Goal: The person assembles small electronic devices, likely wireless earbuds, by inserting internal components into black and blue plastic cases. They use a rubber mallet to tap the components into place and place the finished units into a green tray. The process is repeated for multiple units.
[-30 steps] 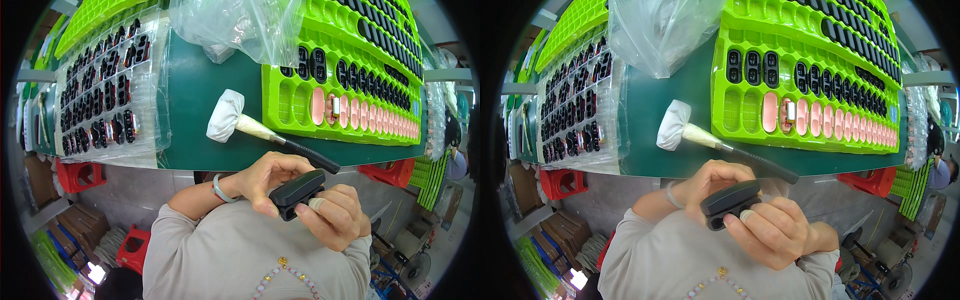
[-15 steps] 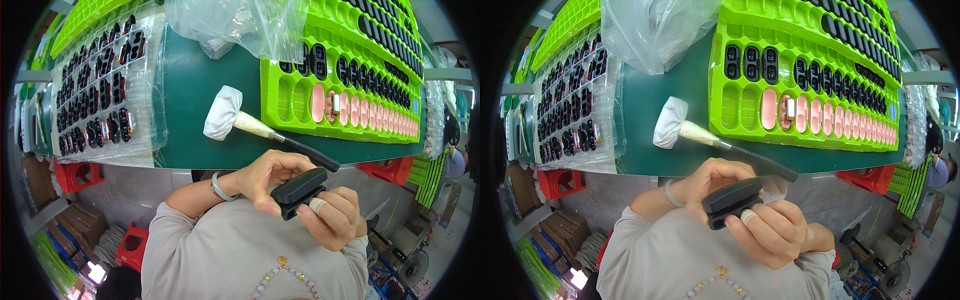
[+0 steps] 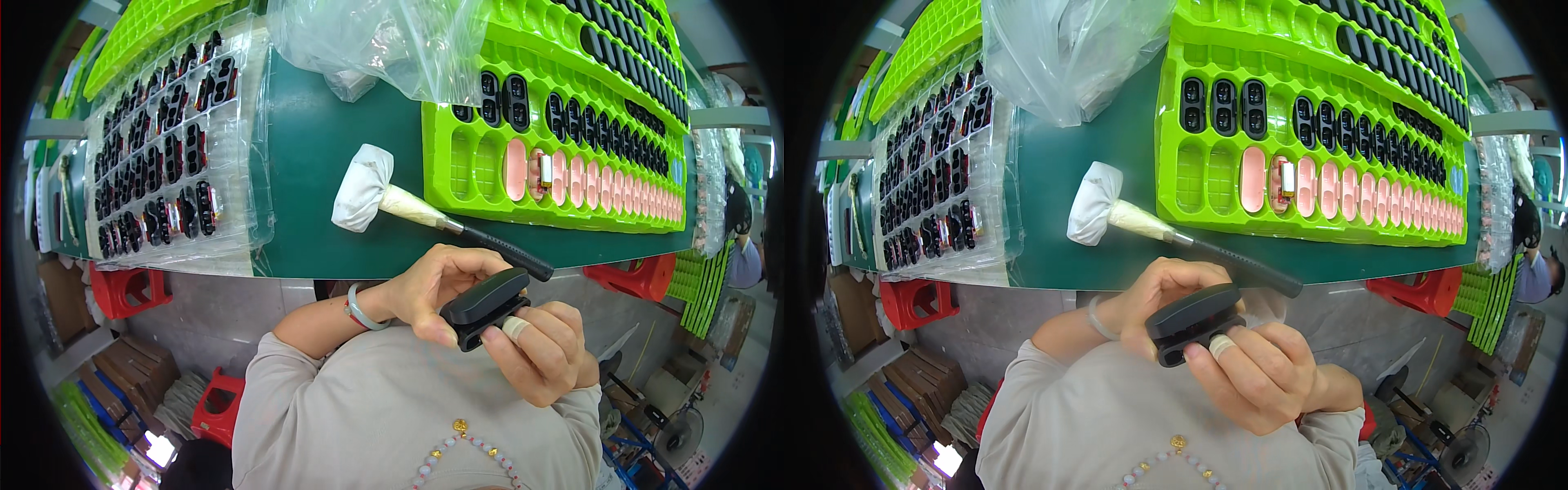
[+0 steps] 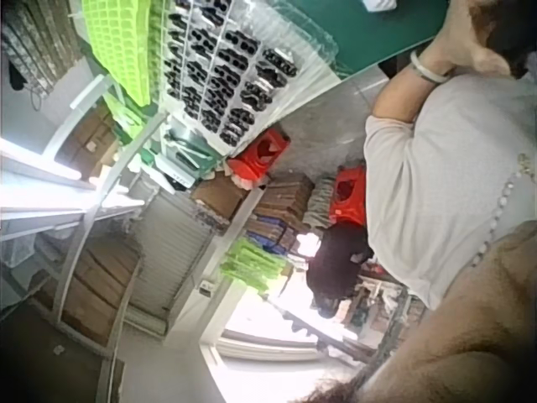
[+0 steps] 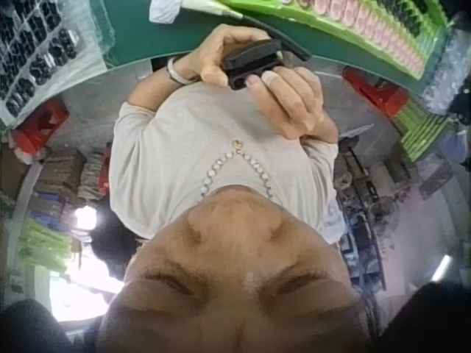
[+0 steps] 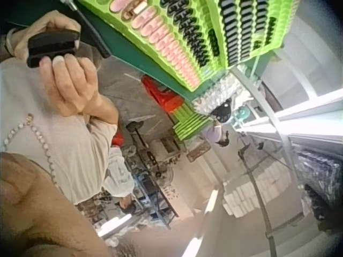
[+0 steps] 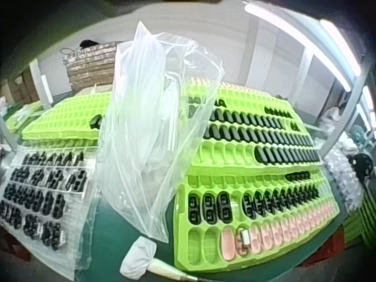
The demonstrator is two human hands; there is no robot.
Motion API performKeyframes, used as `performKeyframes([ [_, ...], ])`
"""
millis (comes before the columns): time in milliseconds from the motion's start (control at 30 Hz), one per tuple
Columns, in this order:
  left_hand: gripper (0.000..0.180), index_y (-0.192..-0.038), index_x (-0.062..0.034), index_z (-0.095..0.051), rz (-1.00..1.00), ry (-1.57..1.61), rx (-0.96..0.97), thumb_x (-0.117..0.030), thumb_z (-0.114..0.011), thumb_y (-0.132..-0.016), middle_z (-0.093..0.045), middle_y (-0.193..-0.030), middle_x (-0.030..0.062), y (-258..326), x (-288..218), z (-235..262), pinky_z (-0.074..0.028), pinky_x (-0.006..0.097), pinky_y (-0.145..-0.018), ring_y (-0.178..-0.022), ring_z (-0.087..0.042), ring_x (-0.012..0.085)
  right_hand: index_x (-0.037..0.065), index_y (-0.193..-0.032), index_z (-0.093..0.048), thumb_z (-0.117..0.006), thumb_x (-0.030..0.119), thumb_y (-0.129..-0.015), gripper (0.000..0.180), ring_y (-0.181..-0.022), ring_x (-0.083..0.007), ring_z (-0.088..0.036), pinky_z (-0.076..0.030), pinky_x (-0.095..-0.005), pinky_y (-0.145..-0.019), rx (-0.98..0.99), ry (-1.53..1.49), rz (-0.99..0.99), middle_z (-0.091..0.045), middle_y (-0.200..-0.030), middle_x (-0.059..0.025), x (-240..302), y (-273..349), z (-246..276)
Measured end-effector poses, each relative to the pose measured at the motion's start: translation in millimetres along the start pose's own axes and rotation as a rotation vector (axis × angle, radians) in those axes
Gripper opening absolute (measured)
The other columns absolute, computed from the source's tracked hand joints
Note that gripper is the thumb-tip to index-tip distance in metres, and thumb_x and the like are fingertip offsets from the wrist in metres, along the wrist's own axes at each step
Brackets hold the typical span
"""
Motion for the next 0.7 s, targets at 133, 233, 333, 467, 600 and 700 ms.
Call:
performKeyframes([
  [133,0.08,-0.108,0.005,-0.054,-0.001,-0.017,0.01,-0.04,-0.083,-0.049,-0.055,-0.105,0.0112,0.2,0.5,1.3,-0.043,0.031,-0.087,-0.096,-0.056,0.0174,0.004,-0.093,-0.068,-0.065,0.01,-0.066,0.028,-0.081,-0.0181,-0.055,-0.042,-0.0295,-0.063,0.01,-0.011,-0.006,-0.054,-0.093,-0.0082,-1.1,0.6,-0.9],
  [233,0.077,-0.109,0.0049,-0.054,-0.021,-0.022,0.017,-0.037,-0.082,-0.05,-0.056,-0.105,0.0112,0.1,-0.5,1.5,-0.043,0.031,-0.088,-0.096,-0.056,0.0178,0.004,-0.093,-0.068,-0.065,0.009,-0.066,0.027,-0.08,-0.0183,-0.054,-0.042,-0.0298,-0.063,0.018,-0.028,-0.007,-0.054,-0.094,-0.0081,-2.3,0.5,-1.6],
  [333,0.075,-0.109,0.0048,-0.054,-0.03,-0.023,0.014,-0.034,-0.082,-0.051,-0.056,-0.105,0.0112,0.2,-1.6,1.9,-0.043,0.031,-0.088,-0.096,-0.056,0.0178,0.004,-0.093,-0.068,-0.065,0.009,-0.066,0.027,-0.08,-0.0186,-0.054,-0.042,-0.03,-0.063,0.022,-0.036,-0.006,-0.054,-0.093,-0.0082,-3.3,0.0,-2.8],
  [467,0.074,-0.109,0.0046,-0.053,-0.047,-0.028,0.02,-0.032,-0.081,-0.052,-0.055,-0.105,0.0114,0.0,-2.0,1.8,-0.043,0.031,-0.088,-0.096,-0.056,0.0176,0.003,-0.093,-0.068,-0.065,0.009,-0.066,0.028,-0.08,-0.019,-0.054,-0.042,-0.0302,-0.062,0.03,-0.037,-0.008,-0.053,-0.093,-0.0086,-3.5,-0.8,-2.9],
  [600,0.072,-0.109,0.0046,-0.053,-0.053,-0.03,0.017,-0.031,-0.081,-0.053,-0.055,-0.105,0.011,-0.6,-3.9,1.7,-0.043,0.031,-0.088,-0.095,-0.056,0.017,0.002,-0.092,-0.067,-0.066,0.008,-0.066,0.026,-0.079,-0.019,-0.054,-0.043,-0.0296,-0.06,0.028,-0.045,0.0,-0.053,-0.092,-0.0088,-4.3,-1.6,-3.6],
  [700,0.072,-0.109,0.0048,-0.053,-0.04,-0.021,0.021,-0.031,-0.081,-0.054,-0.055,-0.104,0.0105,-0.4,-3.2,1.6,-0.043,0.03,-0.087,-0.095,-0.056,0.0162,0.001,-0.092,-0.067,-0.067,0.006,-0.066,0.026,-0.078,-0.0188,-0.054,-0.044,-0.0291,-0.059,0.023,-0.083,0.009,-0.053,-0.091,-0.0088,-6.0,-3.4,-3.0],
])
Point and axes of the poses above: each hand's wrist, its own y-axis away from the middle knuckle, its own z-axis out of the back of the hand, x = y × z, the point moved 10 cm from there along -y, towards the middle knuckle
